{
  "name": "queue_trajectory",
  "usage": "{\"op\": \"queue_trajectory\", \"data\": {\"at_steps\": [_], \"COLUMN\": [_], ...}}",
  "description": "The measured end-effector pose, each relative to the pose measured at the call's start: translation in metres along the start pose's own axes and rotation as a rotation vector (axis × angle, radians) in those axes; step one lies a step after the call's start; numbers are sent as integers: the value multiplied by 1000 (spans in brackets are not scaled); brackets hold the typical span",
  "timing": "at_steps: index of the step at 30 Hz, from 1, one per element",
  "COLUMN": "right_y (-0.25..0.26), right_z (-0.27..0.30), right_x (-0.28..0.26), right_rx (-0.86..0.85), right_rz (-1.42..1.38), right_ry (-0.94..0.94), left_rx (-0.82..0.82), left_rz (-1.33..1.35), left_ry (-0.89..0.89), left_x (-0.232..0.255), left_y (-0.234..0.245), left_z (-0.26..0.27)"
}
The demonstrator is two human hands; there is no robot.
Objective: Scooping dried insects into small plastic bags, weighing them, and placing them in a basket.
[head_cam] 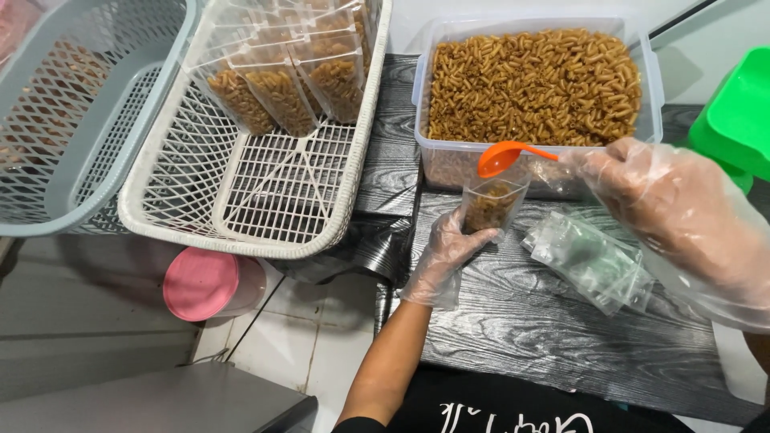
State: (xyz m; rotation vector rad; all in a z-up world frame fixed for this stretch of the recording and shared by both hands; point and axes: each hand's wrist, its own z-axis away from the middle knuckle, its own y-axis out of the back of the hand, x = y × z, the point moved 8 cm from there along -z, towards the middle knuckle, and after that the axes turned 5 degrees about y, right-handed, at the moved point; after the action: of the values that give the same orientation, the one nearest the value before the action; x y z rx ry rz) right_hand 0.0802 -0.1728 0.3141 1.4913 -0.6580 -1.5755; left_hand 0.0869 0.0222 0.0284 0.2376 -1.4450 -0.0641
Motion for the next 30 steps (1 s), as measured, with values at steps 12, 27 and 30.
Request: {"op": "queue_trajectory", "data": {"at_steps": [12,27,30], "right_y": [-36,-75,-83], "right_z": [-144,-31,-42], "right_x": [57,-30,-10], "right_rx": [209,-244,-176], "right_rz": [500,0,73], "right_ry": [736,1123,1081], "left_rx": [-53,-211,-200], "left_rz": [197,321,284], "left_ry": [0,-325,-272], "left_x": [-1,1,-13], "left_y": [-3,-20,-25], "left_z": [1,5,2]}}
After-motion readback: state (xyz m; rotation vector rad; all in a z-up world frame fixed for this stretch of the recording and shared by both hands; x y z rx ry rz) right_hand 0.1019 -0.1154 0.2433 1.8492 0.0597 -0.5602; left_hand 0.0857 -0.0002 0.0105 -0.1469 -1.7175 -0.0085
